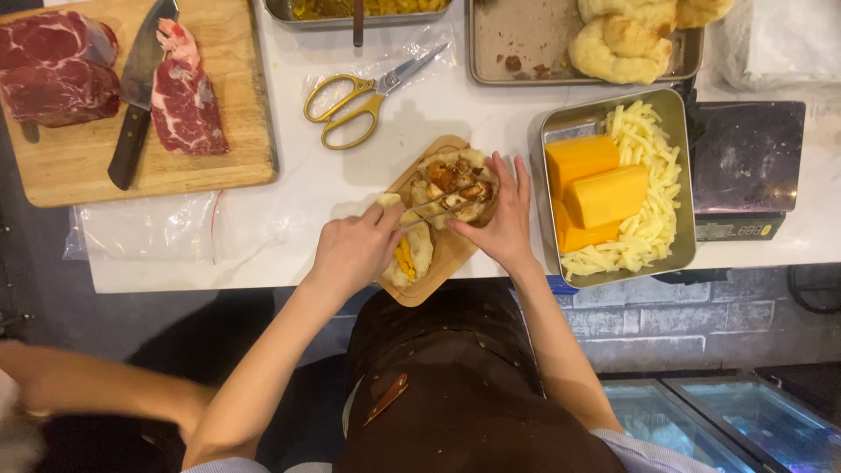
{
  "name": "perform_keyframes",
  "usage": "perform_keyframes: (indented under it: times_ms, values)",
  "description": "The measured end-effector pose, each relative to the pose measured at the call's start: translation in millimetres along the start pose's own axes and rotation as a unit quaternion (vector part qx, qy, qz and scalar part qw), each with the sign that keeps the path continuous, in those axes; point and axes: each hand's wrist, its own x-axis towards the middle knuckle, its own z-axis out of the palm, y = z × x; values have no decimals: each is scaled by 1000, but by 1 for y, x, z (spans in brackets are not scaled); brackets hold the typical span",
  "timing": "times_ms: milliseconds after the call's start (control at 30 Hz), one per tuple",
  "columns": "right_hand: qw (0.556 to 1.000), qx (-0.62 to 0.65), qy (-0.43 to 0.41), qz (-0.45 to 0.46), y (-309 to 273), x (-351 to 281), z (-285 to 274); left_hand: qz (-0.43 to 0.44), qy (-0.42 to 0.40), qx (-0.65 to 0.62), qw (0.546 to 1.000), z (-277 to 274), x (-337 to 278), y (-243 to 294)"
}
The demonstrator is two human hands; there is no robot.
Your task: Filling buns with fried chicken and topping them with scrambled eggs.
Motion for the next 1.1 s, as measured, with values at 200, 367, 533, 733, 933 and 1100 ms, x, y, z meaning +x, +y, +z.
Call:
perform_keyframes:
  times_ms: [200,367,533,733,933,1100]
  values:
    - [1000,-3,12,-1,2,-4,3,4,34,-42,999,-19,-24,-12]
    - [999,-28,18,-24,3,-4,3,31,47,8,998,-26,-15,-39]
    - [999,-29,15,-18,1,-3,1,89,47,4,995,-21,6,-74]
    - [999,-41,12,-17,2,-4,1,121,24,3,992,-19,18,-86]
    - [999,-46,6,-13,4,-2,2,111,3,46,993,-3,24,-94]
    - [999,-50,10,-20,4,-4,2,91,-2,7,996,-1,20,-96]
